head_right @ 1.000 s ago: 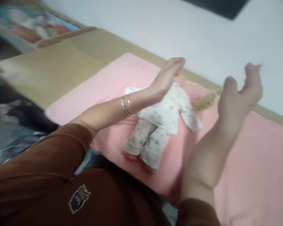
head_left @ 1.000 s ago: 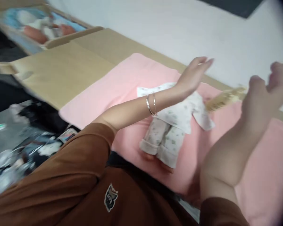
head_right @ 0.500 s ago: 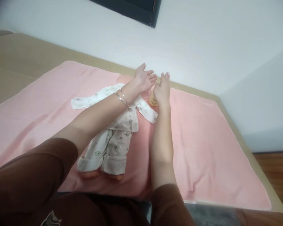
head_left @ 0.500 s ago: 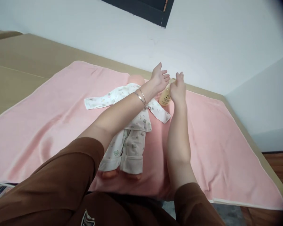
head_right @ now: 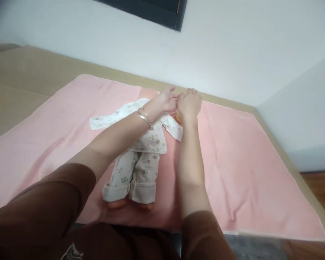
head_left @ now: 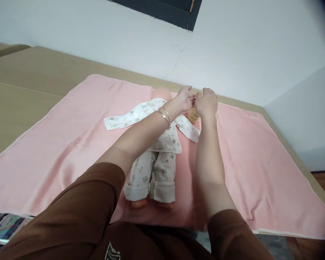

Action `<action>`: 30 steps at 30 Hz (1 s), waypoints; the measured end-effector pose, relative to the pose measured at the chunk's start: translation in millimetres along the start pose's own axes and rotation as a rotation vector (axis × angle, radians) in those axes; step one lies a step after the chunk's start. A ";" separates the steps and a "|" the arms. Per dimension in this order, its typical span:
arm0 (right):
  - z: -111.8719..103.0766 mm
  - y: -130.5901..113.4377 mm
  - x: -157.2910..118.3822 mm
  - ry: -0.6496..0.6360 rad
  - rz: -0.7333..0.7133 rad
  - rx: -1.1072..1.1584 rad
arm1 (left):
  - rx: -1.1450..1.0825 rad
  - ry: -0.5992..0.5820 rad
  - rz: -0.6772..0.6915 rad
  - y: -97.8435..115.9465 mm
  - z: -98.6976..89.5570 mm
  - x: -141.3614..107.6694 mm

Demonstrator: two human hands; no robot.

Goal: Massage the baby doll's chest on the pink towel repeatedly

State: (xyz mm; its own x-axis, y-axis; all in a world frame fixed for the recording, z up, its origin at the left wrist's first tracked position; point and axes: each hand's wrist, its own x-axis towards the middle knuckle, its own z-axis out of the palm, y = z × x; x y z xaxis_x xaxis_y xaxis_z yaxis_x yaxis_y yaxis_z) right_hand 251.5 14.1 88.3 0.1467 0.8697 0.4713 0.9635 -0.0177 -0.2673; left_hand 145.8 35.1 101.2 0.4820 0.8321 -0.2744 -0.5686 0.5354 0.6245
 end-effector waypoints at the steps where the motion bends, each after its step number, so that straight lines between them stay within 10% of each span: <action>1: 0.6 -0.8 -0.4 0.000 0.011 0.007 | 0.014 -0.025 -0.026 0.1 -3.8 -7.0; 15: 19.3 -2.7 -10.2 0.034 0.034 -0.041 | 0.274 -0.125 0.200 56.2 -38.4 -169.3; 25: 13.3 1.5 -15.2 -0.034 0.073 -0.019 | 0.422 -0.003 0.373 51.5 -40.8 -202.0; 30: -16.2 -57.2 -47.6 0.045 0.118 0.127 | 0.320 0.059 0.294 40.7 -30.5 -207.8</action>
State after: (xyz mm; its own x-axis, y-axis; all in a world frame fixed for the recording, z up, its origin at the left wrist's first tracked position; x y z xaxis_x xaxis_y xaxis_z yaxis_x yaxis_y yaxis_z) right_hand 193.1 -34.2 94.8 0.2700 0.8423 0.4664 0.9033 -0.0540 -0.4255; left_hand 2.2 -111.5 161.3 0.2859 0.9543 -0.0866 -0.4361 0.2101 0.8751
